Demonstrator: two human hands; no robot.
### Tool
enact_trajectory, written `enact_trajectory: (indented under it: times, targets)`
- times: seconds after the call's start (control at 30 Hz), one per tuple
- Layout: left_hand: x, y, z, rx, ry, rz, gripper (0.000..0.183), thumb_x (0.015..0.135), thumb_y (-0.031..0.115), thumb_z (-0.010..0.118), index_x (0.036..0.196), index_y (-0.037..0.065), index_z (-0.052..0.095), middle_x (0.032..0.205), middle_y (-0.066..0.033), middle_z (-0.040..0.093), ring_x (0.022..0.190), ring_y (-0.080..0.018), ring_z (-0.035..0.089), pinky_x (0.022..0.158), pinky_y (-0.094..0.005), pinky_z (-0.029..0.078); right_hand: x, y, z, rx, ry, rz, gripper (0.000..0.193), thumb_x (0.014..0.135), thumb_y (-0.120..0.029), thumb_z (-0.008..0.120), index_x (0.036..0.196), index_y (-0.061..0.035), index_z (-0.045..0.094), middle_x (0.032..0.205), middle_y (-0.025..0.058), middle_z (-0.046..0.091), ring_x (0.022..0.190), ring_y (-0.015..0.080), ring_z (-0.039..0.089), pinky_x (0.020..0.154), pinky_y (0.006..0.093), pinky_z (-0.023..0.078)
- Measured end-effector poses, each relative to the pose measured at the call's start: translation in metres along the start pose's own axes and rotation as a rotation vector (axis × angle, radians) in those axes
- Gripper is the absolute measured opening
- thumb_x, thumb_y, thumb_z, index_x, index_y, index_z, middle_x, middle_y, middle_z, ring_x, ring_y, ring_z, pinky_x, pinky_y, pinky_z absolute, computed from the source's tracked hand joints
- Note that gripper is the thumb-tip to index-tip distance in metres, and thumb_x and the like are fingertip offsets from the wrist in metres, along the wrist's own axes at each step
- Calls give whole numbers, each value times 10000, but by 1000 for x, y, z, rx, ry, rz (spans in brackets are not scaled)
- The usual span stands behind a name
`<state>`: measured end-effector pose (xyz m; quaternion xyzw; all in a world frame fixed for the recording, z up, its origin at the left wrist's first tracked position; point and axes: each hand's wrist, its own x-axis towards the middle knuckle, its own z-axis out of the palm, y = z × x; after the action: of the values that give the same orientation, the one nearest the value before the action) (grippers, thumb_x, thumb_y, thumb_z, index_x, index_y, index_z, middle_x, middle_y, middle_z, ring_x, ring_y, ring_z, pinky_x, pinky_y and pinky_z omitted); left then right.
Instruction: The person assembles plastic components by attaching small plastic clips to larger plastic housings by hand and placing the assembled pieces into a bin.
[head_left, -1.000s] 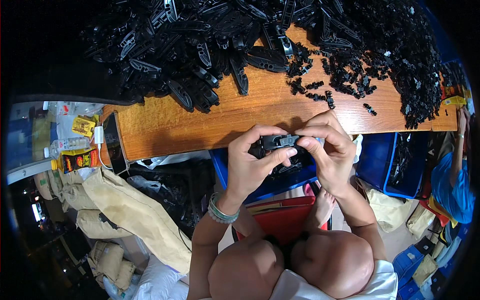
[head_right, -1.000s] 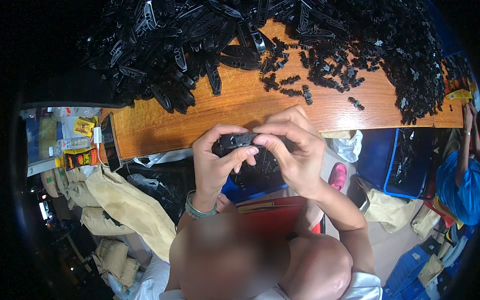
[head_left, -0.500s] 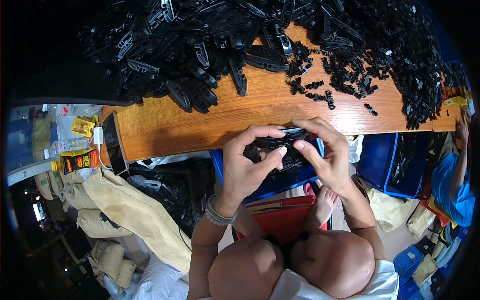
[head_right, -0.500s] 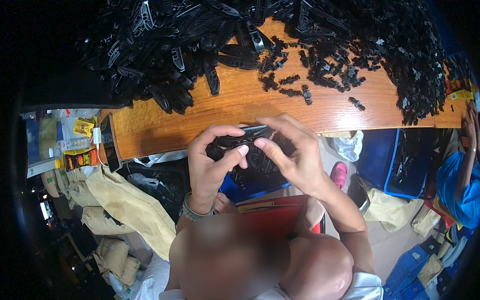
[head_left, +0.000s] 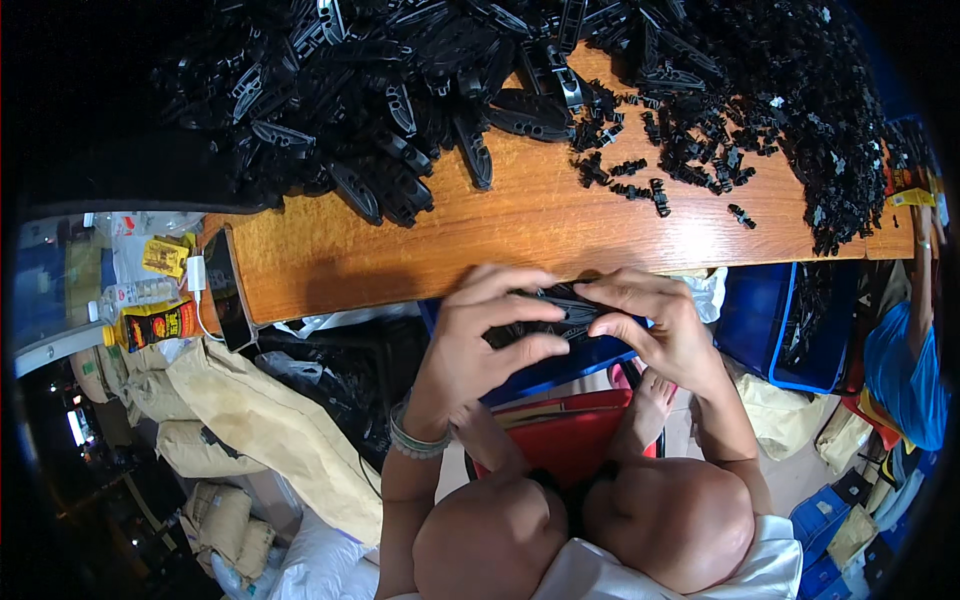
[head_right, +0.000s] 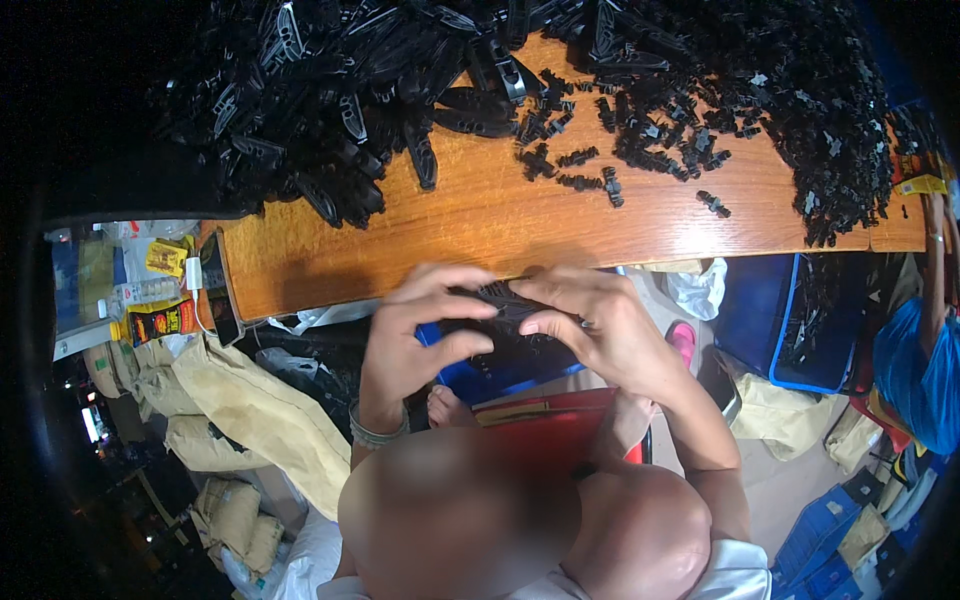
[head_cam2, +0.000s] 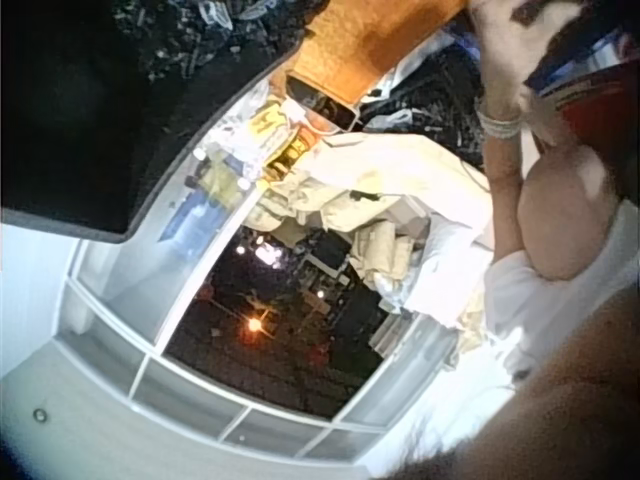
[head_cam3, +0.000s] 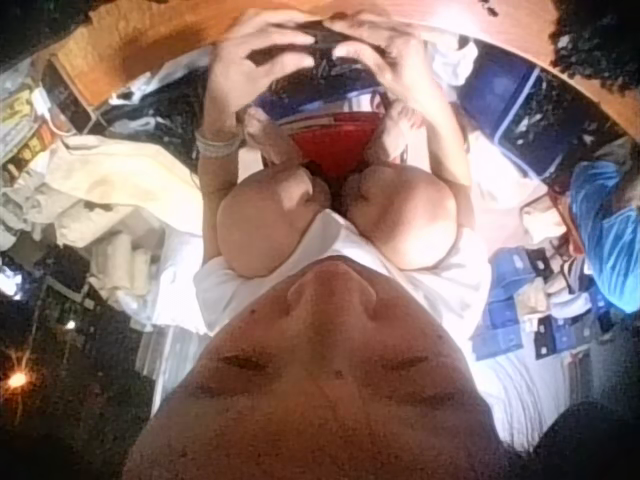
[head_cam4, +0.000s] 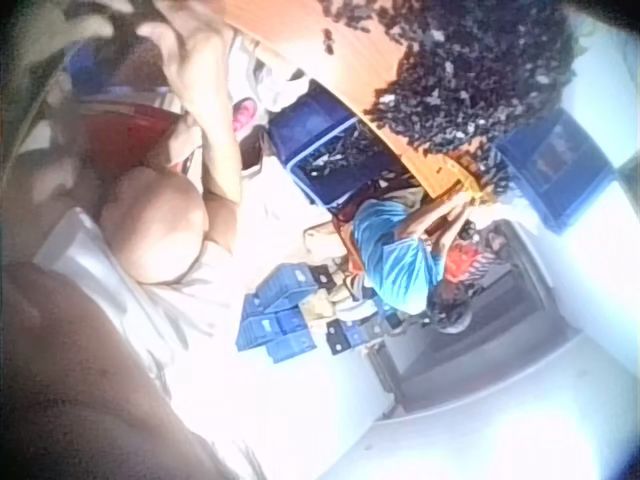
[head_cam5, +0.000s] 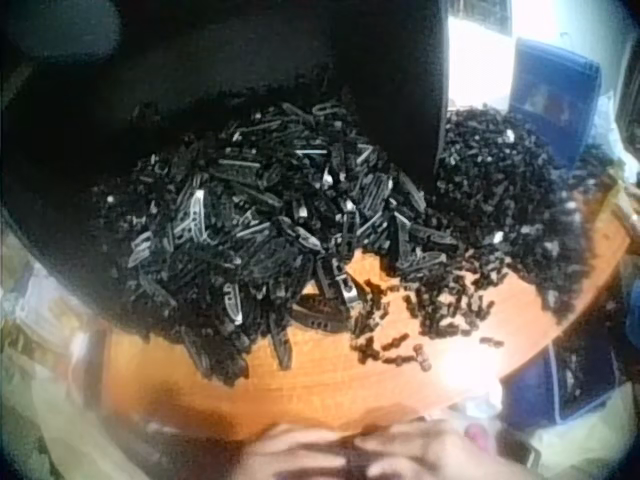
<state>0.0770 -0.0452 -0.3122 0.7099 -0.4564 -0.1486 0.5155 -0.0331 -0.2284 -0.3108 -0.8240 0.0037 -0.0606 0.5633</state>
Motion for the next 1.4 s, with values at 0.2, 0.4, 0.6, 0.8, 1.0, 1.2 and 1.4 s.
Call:
enact_trajectory:
  times: [0.2,0.4,0.6,0.8,1.0,1.2,1.4]
  targets:
    - [49,-23,2,513,422,-158,237,722,64,688,933,24,587,891,-103,600,765,-207,587,661,-305,462,39,21,-12,-678,517,-198,169,724,-13,648,889,-4,615,835,99,583,781,265,563,672,356,459]
    - [60,-38,-3,830,414,-27,258,789,65,591,1032,22,516,900,-155,547,740,-310,584,605,-375,479,42,30,-8,-743,494,-236,153,719,-1,648,863,-9,598,821,101,568,739,262,538,647,324,446]
    - [16,-15,2,-285,591,-451,186,836,18,543,997,-46,612,925,-99,611,593,-100,589,524,-195,450,18,25,-6,657,345,89,208,837,34,562,1045,53,570,882,112,630,767,168,625,664,262,518]
    - [7,6,18,-564,315,-462,308,756,-62,654,1056,-52,586,934,-67,593,800,-90,597,682,-189,502,11,19,2,683,310,91,191,827,59,566,1016,73,584,862,135,629,772,196,634,710,259,522]
    - [3,12,23,-542,229,-413,292,780,-51,633,1066,-57,571,954,-103,619,829,-125,616,709,-216,519,14,7,11,239,360,-89,161,733,39,670,886,-7,687,895,65,574,840,144,530,718,253,435]
    - [9,13,23,-695,177,-461,242,816,-46,586,1054,-63,543,908,-123,622,804,-152,642,702,-241,539,12,4,8,-8,401,-118,184,703,13,693,880,-34,696,865,63,584,831,176,531,715,269,429]
    - [12,13,25,-631,230,-398,142,821,-51,558,961,-53,539,881,-108,617,769,-134,634,691,-237,527,11,3,14,130,319,-22,177,742,-6,667,918,-22,680,905,94,618,839,196,588,722,274,455]
